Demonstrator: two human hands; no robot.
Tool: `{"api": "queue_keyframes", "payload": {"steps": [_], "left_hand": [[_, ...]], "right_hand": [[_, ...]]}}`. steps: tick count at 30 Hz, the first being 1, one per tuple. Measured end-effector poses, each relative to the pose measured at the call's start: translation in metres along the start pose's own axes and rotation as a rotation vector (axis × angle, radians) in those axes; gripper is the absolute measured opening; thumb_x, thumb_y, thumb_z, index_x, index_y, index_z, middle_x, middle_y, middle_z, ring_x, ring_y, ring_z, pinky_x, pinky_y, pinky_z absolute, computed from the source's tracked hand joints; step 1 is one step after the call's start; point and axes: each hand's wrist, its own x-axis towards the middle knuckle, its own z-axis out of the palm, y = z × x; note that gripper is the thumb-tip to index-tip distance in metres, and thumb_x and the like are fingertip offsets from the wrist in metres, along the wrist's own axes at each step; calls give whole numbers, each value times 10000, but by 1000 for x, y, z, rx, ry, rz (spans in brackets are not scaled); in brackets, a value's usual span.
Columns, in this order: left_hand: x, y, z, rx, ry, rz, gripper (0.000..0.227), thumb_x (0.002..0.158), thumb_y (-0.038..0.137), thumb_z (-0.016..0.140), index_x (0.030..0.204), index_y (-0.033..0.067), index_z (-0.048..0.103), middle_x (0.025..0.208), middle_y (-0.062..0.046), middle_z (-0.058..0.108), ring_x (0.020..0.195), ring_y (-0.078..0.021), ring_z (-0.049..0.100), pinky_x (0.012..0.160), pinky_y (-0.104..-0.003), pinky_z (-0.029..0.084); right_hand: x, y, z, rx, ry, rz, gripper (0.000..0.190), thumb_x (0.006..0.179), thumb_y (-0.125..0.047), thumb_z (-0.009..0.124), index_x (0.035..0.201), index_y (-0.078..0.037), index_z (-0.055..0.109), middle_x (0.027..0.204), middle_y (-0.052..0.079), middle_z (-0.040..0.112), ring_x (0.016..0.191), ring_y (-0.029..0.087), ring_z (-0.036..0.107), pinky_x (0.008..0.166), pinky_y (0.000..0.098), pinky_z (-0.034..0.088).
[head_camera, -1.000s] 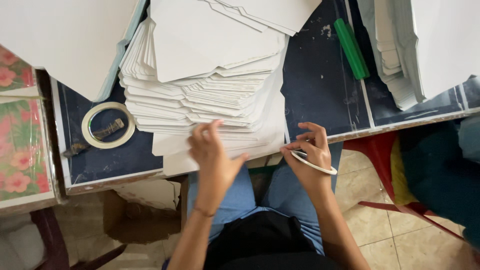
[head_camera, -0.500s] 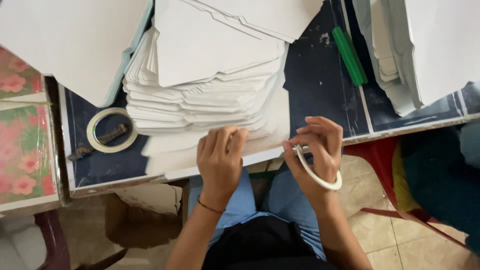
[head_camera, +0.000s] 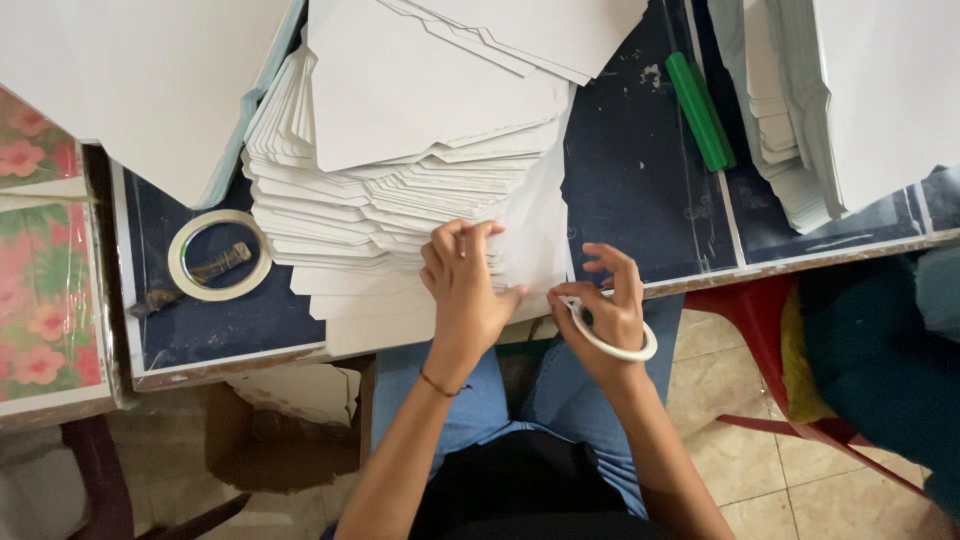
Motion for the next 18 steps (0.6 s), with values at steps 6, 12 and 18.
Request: {"api": "queue_keyframes", "payload": {"steps": [6, 12, 18], "left_hand": [[1, 12, -3, 15, -33, -29, 919, 627, 180, 1081, 1341, 222, 503, 1381, -79, 360, 1242, -422, 395, 1055, -613, 343], [1, 8, 2, 10, 11, 4, 924, 615, 225, 1077, 1345, 213, 511, 1391, -97, 358, 1257, -437, 386, 1054, -642, 344], [-8, -38, -37, -214, 111, 170, 809, 740, 25, 967, 1434, 129, 564, 1379, -140, 562, 1313, -450, 500, 1133, -598, 405]], "right_hand": [[-11, -2, 9, -99, 116, -89, 113, 937, -232, 865, 851, -171, 825, 1342, 78, 651, 1113, 279, 674, 894, 395, 488], [-27, -27, -7, -45, 223, -65, 74, 865, -138, 917, 881, -173, 854, 1284, 105, 692, 1061, 315, 638, 924, 414, 508], [-19, -47, 17, 220, 2, 149, 129, 809, -120, 933, 914, -123, 859, 1344, 147, 648, 1086, 307, 679, 877, 372, 578]]}}
